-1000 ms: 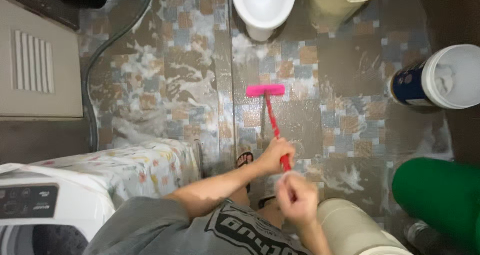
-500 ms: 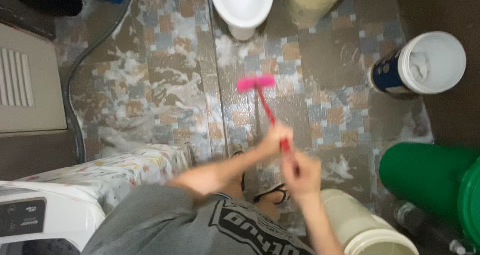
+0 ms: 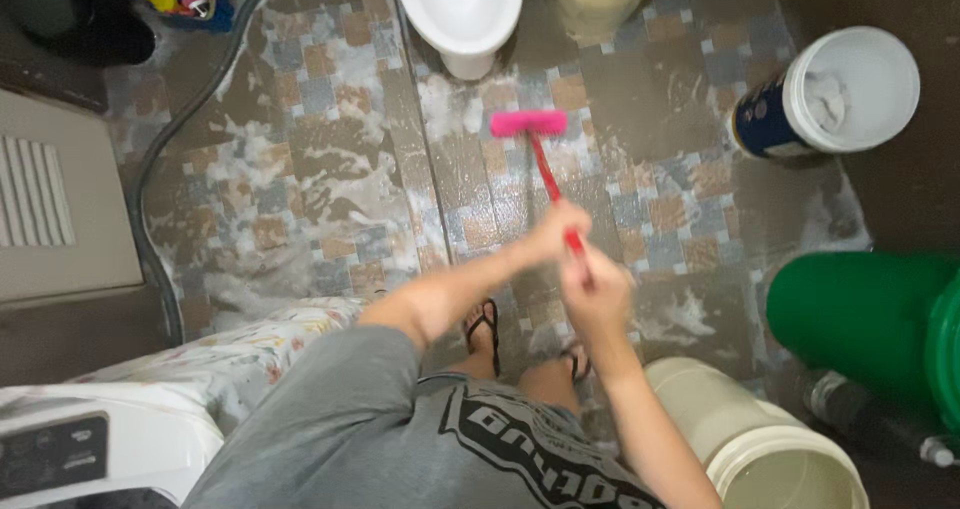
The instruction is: The person scrubs a tiled floor with a pink floor brush, then pours soapy water into a toilet bowl and scrubs the interior with a toilet brush. The person squats and sits on the floor while cleaning the toilet.
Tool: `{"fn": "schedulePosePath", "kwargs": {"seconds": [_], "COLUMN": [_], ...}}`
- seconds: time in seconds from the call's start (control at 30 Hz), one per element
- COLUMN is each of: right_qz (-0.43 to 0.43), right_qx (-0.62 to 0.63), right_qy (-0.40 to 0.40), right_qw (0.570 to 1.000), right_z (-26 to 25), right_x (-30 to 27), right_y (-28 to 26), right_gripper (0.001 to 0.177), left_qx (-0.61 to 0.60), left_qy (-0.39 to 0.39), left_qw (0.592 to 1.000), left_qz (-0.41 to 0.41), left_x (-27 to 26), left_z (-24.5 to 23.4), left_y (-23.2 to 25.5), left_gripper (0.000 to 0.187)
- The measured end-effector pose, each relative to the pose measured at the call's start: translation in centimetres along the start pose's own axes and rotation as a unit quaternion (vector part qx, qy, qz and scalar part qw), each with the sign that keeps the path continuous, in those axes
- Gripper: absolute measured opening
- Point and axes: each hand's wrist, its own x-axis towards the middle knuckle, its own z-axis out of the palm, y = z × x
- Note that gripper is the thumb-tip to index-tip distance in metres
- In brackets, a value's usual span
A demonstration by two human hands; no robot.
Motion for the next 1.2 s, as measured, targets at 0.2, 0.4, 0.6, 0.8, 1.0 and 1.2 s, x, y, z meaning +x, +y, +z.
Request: {"fn": "schedulePosePath", "kwargs": {"seconds": [0.2, 0.4, 0.6, 0.8, 1.0, 1.2], "right_qz": [-0.022, -0.060, 0.032, 0.033, 0.058, -0.087], "right_qx": [0.047, 0.016, -0.002, -0.049, 0.004, 0.053], "right_qy": [0.060, 0.039, -0.005, -0.020, 0.140, -0.013], "right_qw": [0.997, 0.997, 0.999, 0.998, 0.988, 0.995], "right_z": [-7.1, -2.8, -8.4, -20.3, -21.0, -22.6], "right_x": [-5.9, 6.1, 12.5, 12.2, 23.5, 17.6], "right_y": [-0.3, 8.3, 11.2, 6.9, 12.1, 10.4], "right_gripper": [0.032, 0.015, 0.015, 0.024, 0.035, 0.024], "left_qx": [-0.001, -0.002, -0.025, -0.087, -0.128, -0.070], "left_qy": [-0.061, -0.053, -0.044, -0.043, -0.083, -0.050], "left_qw": [0.998, 0.998, 0.999, 0.995, 0.980, 0.996], "left_qz": [-0.013, 0.041, 0.017, 0.028, -0.130, 0.003], "left_x": [-2.3, 9.8, 16.2, 17.4, 30.1, 23.5], "left_z": [5.2, 5.2, 7.3, 14.7, 15.1, 15.6], "left_y": [11.6, -3.8, -4.2, 5.7, 1.4, 5.3], "left_gripper": [0.018, 0.023, 0.024, 0.027, 0.032, 0.028]}}
